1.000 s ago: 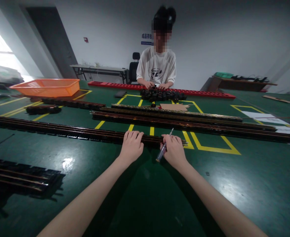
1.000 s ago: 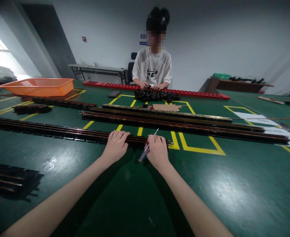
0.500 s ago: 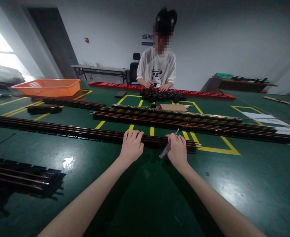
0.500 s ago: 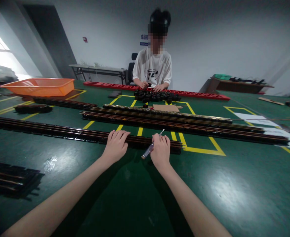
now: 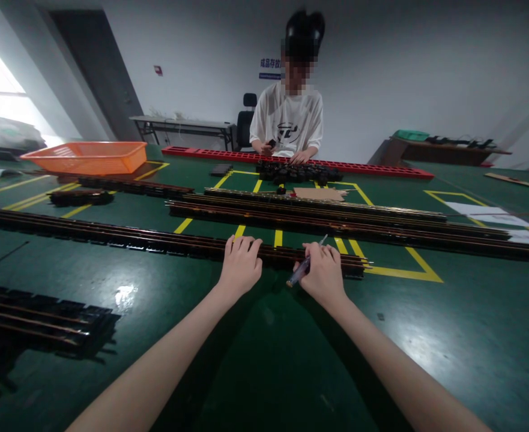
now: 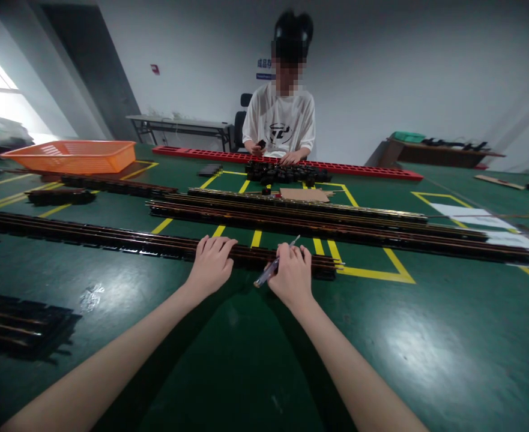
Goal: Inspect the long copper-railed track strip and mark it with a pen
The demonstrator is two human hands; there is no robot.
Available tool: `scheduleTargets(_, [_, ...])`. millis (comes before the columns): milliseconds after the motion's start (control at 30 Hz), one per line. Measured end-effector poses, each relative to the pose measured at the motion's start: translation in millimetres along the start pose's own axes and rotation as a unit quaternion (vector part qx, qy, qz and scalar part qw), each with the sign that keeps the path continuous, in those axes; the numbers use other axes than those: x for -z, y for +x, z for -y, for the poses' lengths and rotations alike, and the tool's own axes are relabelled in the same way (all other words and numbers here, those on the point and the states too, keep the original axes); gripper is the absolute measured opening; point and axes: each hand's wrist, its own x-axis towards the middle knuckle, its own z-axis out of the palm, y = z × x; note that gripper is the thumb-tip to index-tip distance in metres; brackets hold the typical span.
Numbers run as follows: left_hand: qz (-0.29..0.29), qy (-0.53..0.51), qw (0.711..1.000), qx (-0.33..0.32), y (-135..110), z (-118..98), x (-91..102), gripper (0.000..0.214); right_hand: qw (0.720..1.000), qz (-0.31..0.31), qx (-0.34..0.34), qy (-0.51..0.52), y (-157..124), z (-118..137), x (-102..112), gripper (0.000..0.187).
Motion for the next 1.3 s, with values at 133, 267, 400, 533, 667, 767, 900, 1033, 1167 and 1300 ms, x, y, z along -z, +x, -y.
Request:
scheduleTargets(133, [0.002, -0.003, 1.0, -0.002, 0, 0, -0.8, 0.037, 1.0, 0.002, -0.002, -0.023, 1, 0, -3, 0.013])
scheduleTargets(267, [0.0, -0.005, 1.0, 0.0, 0, 0, -0.7, 0.037, 0.999, 0.015, -0.004, -0.031, 2, 3, -4, 0.013])
scheduleTargets(400, [0.009, -0.004, 1.0, -0.001, 0, -1, 0.7, 0.038, 0.999, 0.012, -0.002, -0.04, 1, 6, -2, 0.015])
scheduleTargets(533, [0.007, -0.003, 1.0, -0.004, 0, -1, 1.2, 0.038, 0.999, 0.014, -0.016, -0.035, 0, 5, -1, 0.024])
scheduleTargets(667, [0.0, 0.002, 1.0, -0.005, 0, -1, 0.1, 0.037, 0.999, 0.005, -0.039, -0.005, 0, 0, -1, 0.027])
scheduleTargets(767, [-0.002, 0.001, 1.0, -0.002, 0, 0, -0.6, 0.037, 0.998, -0.002, -0.061, 0.006, 0, -4, -1, 0.026])
scheduleTargets(900, [0.001, -0.001, 1.0, -0.001, 0, 0, -0.3, 0.038, 0.998, -0.008, -0.064, 0.016, -1, -7, -2, 0.025])
scheduleTargets(1033, [0.005, -0.004, 1.0, -0.001, 0, 0, 0.1, 0.037, 0.998, -0.011, -0.051, 0.026, -1, -5, 0, 0.023])
scheduleTargets(1167, [0.008, -0.005, 1.0, -0.001, 0, 1, 0.0, 0.037, 0.999, 0.0, -0.035, 0.014, 0, -1, 1, 0.018])
scheduleTargets(1300, [0.008, -0.007, 1.0, -0.002, 0, 1, -0.7, 0.037, 1.0, 0.0, -0.027, -0.012, 0, -1, 0, 0.014])
